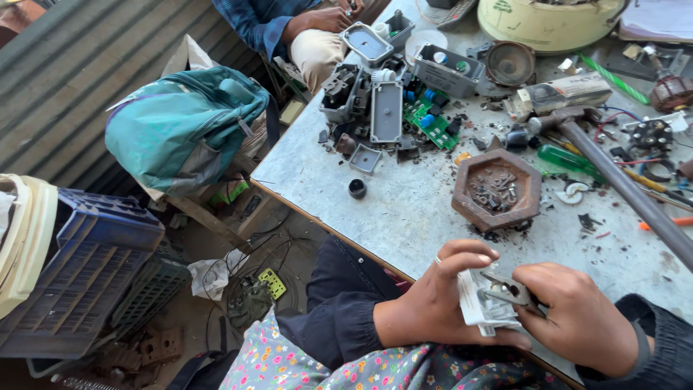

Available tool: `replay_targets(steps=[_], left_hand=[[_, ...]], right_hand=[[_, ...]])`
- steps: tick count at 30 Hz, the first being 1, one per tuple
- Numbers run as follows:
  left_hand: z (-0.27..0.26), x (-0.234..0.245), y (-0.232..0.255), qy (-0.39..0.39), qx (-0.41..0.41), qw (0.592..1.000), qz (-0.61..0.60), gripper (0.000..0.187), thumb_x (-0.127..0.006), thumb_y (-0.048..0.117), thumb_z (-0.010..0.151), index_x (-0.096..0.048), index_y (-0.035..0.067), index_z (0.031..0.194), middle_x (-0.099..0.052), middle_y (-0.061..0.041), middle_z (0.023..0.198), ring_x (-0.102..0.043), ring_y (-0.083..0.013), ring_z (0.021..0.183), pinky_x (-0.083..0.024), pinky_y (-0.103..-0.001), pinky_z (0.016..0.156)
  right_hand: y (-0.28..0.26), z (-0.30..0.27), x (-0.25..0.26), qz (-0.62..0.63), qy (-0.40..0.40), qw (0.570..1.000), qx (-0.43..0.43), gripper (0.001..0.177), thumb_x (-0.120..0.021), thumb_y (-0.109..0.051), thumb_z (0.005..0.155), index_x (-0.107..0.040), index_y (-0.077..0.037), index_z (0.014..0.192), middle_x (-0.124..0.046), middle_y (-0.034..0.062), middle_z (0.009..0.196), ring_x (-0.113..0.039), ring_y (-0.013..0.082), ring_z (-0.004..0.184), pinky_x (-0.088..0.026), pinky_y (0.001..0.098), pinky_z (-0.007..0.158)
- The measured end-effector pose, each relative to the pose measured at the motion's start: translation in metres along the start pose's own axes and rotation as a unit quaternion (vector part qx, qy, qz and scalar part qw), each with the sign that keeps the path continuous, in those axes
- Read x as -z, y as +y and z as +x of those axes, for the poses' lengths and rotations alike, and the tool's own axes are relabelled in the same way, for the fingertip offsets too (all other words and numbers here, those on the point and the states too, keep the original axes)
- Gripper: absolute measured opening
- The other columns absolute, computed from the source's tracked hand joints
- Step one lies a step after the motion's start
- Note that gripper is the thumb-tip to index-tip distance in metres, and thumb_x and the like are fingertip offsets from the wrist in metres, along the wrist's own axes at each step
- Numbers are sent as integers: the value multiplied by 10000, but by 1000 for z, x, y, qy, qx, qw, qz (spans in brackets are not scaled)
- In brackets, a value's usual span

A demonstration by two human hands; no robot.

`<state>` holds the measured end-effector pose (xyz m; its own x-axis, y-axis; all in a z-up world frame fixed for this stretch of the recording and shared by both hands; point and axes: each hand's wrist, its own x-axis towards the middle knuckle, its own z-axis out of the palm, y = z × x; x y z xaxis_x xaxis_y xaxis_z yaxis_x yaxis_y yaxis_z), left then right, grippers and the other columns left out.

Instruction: The person uses pliers and a hammer to disassemble a white plastic electrical component. They repeatedly grip and pull internal parts, then strike the component with a hammer to remove a pin, continuing to extract pieces with pliers.

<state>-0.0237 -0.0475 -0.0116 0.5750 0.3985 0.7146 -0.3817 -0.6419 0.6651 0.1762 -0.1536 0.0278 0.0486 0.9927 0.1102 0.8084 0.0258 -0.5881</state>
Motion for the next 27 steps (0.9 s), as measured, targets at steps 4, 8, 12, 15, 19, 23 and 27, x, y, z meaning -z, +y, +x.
replay_targets(steps=[4,8,12,15,19,23,27], left_hand=[[-1,-7,-1,7,54,990,-127,1035,-941,394,807,-229,155,1519,-449,-107,1373,-517,-186,1288,-469,-315,1077],[-1,-4,-1,-18,70,984,-161,998,-933,335,795,-280,116,1518,-468,-109,1361,-515,-194,1306,-434,-331,1124],[0,0,0,-47,124,965,-228,961,-938,352,801,-331,84,1497,-501,-100,1359,-523,-179,1282,-447,-328,1119],[-1,0,1,-34,161,941,-296,1053,-949,409,780,-312,93,1556,-465,-71,1434,-519,-160,1295,-486,-327,1136],[-6,3,2,-53,152,941,-297,1019,-947,375,783,-339,49,1533,-561,-97,1302,-560,-169,1227,-465,-320,1093],[2,10,-14,11,200,849,-490,965,-850,546,882,-387,-45,1489,-634,-179,1157,-659,-231,1059,-581,-372,876],[4,17,-19,72,215,804,-550,861,-677,599,994,-409,-44,1499,-619,-178,1099,-660,-205,985,-617,-373,755]], right_hand=[[-6,2,8,-18,31,998,44,418,-814,-117,574,-663,-18,951,-718,175,878,-673,393,799,-540,447,669],[-10,4,14,-16,36,998,46,366,-805,-98,586,-662,-23,915,-698,169,824,-668,394,781,-533,457,656],[-14,6,20,-12,20,999,27,314,-833,-124,615,-654,-38,858,-653,159,722,-648,391,734,-512,466,649],[-19,9,26,-17,33,996,83,340,-799,-100,570,-652,-29,869,-641,153,714,-636,386,713,-505,463,643],[-24,12,30,-65,38,988,134,315,-801,-128,544,-632,-32,792,-631,134,711,-630,371,696,-493,476,637],[-20,7,39,-155,70,969,177,262,-818,-147,612,-616,-74,763,-623,105,704,-617,335,619,-480,470,586],[-9,2,44,-233,85,961,119,260,-819,-254,799,-608,-102,790,-601,74,710,-616,304,693,-498,455,707]])
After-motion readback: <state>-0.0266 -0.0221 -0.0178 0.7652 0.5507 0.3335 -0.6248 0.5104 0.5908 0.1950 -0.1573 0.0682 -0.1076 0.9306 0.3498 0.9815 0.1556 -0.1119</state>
